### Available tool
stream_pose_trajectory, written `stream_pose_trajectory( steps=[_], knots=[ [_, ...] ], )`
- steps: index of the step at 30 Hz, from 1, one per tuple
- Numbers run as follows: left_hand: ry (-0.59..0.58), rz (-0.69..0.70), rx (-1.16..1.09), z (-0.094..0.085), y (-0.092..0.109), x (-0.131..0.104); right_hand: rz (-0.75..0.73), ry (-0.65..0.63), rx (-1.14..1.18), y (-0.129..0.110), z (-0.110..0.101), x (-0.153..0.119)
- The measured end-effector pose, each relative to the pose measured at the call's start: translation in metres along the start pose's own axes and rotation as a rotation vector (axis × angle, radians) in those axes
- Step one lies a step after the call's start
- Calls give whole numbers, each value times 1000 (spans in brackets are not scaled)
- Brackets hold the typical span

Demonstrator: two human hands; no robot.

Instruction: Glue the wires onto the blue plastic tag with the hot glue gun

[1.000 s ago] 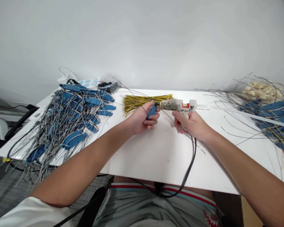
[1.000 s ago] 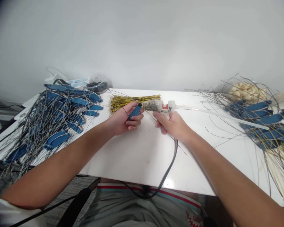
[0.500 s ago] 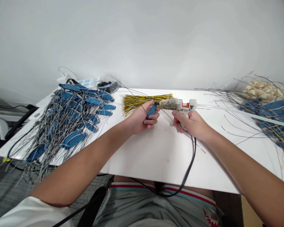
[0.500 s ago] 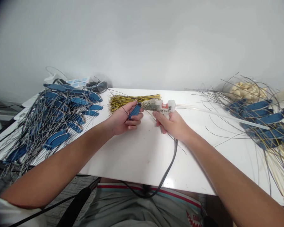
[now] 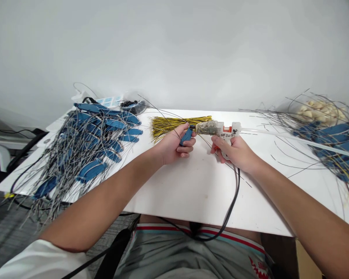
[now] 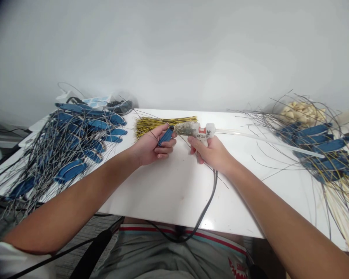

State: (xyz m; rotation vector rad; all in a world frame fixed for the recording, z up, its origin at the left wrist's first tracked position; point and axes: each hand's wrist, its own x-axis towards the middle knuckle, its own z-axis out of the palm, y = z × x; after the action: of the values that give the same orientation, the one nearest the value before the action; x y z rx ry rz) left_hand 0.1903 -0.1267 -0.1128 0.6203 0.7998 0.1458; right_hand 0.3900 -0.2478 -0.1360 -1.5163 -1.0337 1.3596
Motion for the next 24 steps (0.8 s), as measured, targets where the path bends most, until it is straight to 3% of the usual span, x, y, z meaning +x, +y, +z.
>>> stream_pose_trajectory(
  steps=[24],
  knots=[
    [16, -1, -5, 3, 1, -2, -24, 0, -4, 1, 0, 0]
  ],
)
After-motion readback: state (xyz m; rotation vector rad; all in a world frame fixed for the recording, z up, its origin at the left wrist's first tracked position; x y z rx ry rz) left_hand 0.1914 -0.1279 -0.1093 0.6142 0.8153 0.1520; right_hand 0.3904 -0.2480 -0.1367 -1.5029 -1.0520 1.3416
